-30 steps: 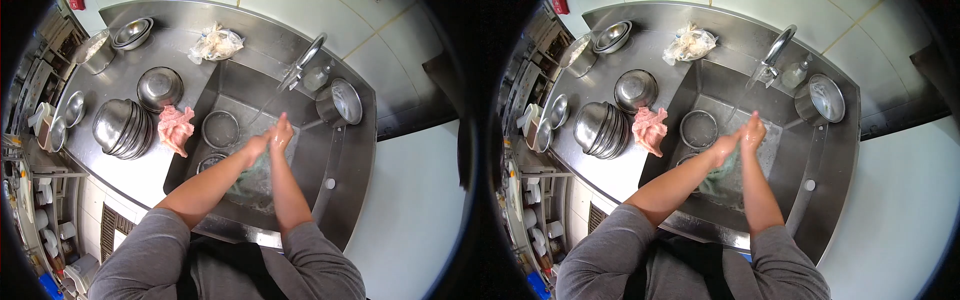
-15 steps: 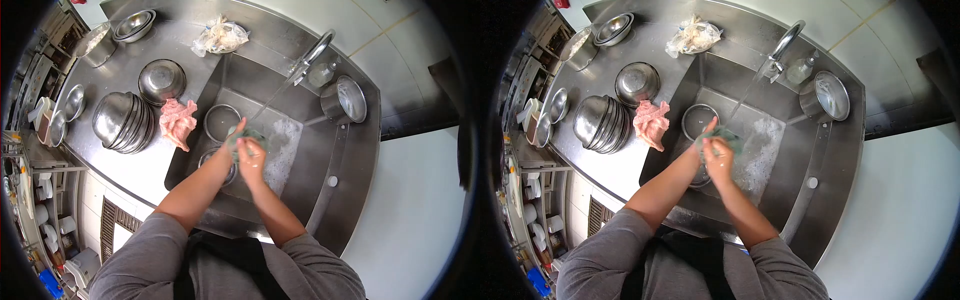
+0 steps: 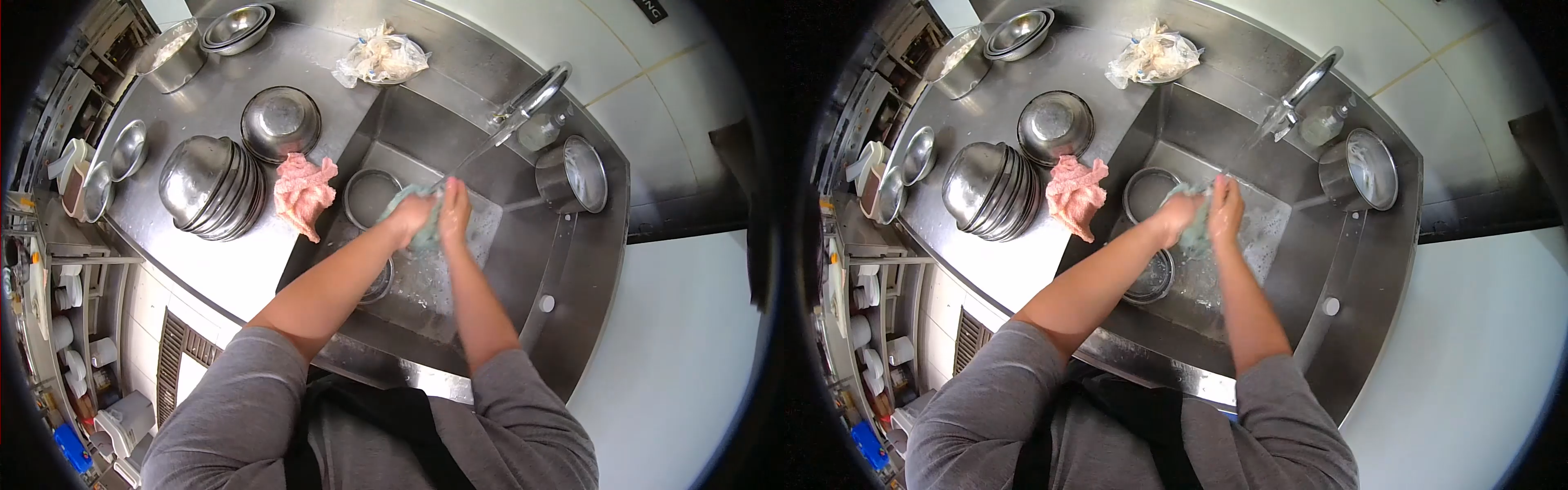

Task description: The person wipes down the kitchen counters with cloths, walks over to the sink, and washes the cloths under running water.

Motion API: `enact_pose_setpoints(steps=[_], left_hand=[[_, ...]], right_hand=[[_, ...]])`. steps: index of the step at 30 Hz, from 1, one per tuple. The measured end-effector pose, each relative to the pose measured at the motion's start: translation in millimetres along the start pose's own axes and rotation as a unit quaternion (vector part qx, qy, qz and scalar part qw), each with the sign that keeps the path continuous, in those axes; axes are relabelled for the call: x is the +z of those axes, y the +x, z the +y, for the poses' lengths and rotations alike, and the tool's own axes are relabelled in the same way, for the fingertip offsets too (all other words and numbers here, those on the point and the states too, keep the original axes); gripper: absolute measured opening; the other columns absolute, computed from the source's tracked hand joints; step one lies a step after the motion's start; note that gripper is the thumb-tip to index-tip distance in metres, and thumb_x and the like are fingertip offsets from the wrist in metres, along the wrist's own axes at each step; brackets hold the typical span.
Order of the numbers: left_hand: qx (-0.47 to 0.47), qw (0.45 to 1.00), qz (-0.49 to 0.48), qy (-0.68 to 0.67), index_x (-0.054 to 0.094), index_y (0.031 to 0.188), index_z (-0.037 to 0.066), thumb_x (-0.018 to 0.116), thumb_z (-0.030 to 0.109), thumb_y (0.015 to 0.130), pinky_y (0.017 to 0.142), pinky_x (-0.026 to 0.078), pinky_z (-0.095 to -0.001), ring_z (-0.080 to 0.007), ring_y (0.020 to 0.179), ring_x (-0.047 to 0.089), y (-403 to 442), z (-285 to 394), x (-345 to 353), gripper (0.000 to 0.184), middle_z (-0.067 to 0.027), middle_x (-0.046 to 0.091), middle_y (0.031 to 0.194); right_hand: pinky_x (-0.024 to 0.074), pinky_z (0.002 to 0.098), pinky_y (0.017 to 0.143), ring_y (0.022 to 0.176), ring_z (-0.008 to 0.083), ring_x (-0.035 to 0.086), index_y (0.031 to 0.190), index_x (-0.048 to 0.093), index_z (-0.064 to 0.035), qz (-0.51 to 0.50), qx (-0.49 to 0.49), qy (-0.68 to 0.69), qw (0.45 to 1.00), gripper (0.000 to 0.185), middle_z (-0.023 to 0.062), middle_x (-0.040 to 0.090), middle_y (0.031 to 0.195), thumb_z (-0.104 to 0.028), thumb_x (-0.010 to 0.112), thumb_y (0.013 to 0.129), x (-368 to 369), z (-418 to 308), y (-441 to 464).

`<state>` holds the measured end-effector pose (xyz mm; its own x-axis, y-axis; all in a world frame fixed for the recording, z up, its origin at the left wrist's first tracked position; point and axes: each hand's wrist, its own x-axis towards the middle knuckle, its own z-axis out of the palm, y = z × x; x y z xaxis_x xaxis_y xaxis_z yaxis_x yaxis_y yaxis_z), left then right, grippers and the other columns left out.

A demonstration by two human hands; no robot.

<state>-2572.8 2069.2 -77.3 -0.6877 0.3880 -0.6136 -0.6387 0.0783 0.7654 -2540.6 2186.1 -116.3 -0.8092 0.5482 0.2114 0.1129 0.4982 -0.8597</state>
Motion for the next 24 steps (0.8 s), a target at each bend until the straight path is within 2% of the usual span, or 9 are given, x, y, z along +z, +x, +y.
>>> enact_pose_setpoints(steps=[3,7,9,14,16,20,22,23,24], left_hand=[[-0.014,0.980,-0.175,-0.097,0.057,0.113,-0.001,0.053,0.009,0.090,0.086,0.050,-0.0398,-0.0278,0.100,0.062,6.7,37.1,-10.8,0.026,-0.0148,0.063,0.108],[0.046,0.931,-0.299,-0.204,0.050,0.126,0.000,0.052,0.012,0.091,0.093,0.048,-0.0437,-0.0299,0.107,0.059,-9.5,55.5,-53.0,0.037,-0.0153,0.061,0.116],[-0.026,0.918,-0.283,-0.277,0.048,0.128,0.001,0.054,0.028,0.093,0.095,0.047,-0.0431,-0.0288,0.111,0.058,-18.9,54.8,-52.8,0.045,-0.0134,0.060,0.119],[-0.098,0.955,-0.116,-0.253,0.059,0.096,0.006,0.049,0.055,0.091,0.061,0.050,-0.0417,-0.0249,0.066,0.059,25.7,-4.1,-24.9,0.050,-0.0095,0.063,0.089],[0.008,0.967,-0.098,-0.234,0.060,0.084,0.007,0.052,0.049,0.092,0.057,0.049,-0.0368,-0.0213,0.062,0.059,40.4,-55.6,-9.2,0.044,-0.0072,0.061,0.078],[-0.126,0.980,-0.010,-0.152,0.058,0.076,0.010,0.053,0.036,0.095,0.054,0.047,-0.0341,-0.0179,0.058,0.057,19.3,-70.3,7.2,0.033,-0.0038,0.057,0.069],[0.039,0.632,-0.474,-0.611,0.060,0.084,0.008,0.049,0.029,0.096,0.057,0.048,-0.0346,-0.0182,0.061,0.059,39.9,-119.5,-20.8,0.026,-0.0041,0.058,0.070],[0.037,0.631,-0.473,-0.614,0.060,0.084,0.008,0.049,0.029,0.096,0.057,0.048,-0.0346,-0.0182,0.061,0.059,23.0,-105.0,-17.0,0.026,-0.0041,0.058,0.070],[-0.034,0.780,-0.374,-0.501,0.060,0.088,0.005,0.048,0.028,0.096,0.061,0.049,-0.0356,-0.0193,0.066,0.060,6.5,-88.3,-12.9,0.027,-0.0065,0.060,0.075]], right_hand=[[0.0431,0.0355,0.087,0.098,0.0249,0.057,0.107,0.062,0.0026,-0.174,0.226,0.150,0.947,0.046,0.0130,0.063,0.108,-0.040,0.051,0.095,-33.2,-18.4,28.1],[0.0417,0.0334,0.092,0.105,0.0184,0.056,0.112,0.061,0.0050,-0.339,0.127,0.111,0.926,0.043,0.0078,0.062,0.115,-0.034,0.055,0.094,-82.0,-20.7,59.7],[0.0400,0.0307,0.095,0.099,0.0128,0.056,0.103,0.066,0.0004,-0.062,0.198,0.456,0.865,0.032,0.0057,0.064,0.103,-0.028,0.056,0.093,-73.4,-57.8,46.2],[0.0403,0.0298,0.091,0.072,0.0111,0.057,0.071,0.064,-0.0054,-0.048,-0.122,0.074,0.989,0.019,0.0021,0.060,0.066,-0.018,0.067,0.085,5.2,-86.6,-44.1],[0.0385,0.0322,0.053,0.055,0.0123,0.043,0.060,0.056,-0.0019,0.071,-0.044,0.075,0.994,0.033,0.0041,0.050,0.052,-0.020,0.072,0.081,14.1,-83.8,-35.0],[0.0378,0.0319,0.050,0.054,0.0126,0.041,0.059,0.056,-0.0015,0.110,0.169,0.085,0.976,0.036,0.0051,0.043,0.050,-0.024,0.073,0.082,-1.7,-75.5,-15.5],[0.0360,0.0349,0.049,0.050,0.0132,0.035,0.054,0.051,-0.0013,0.045,0.027,0.106,0.993,0.047,0.0058,0.034,0.050,-0.031,0.066,0.087,20.8,-99.9,-77.7],[0.0323,0.0323,0.049,0.052,0.0121,0.036,0.052,0.041,-0.0026,0.056,-0.061,0.080,0.993,0.053,0.0029,0.034,0.049,-0.032,0.055,0.094,24.0,-112.3,-83.1],[0.0323,0.0323,0.049,0.052,0.0121,0.036,0.052,0.041,-0.0026,0.059,-0.058,0.079,0.993,0.053,0.0029,0.034,0.049,-0.032,0.055,0.094,19.6,-97.5,-74.8]])
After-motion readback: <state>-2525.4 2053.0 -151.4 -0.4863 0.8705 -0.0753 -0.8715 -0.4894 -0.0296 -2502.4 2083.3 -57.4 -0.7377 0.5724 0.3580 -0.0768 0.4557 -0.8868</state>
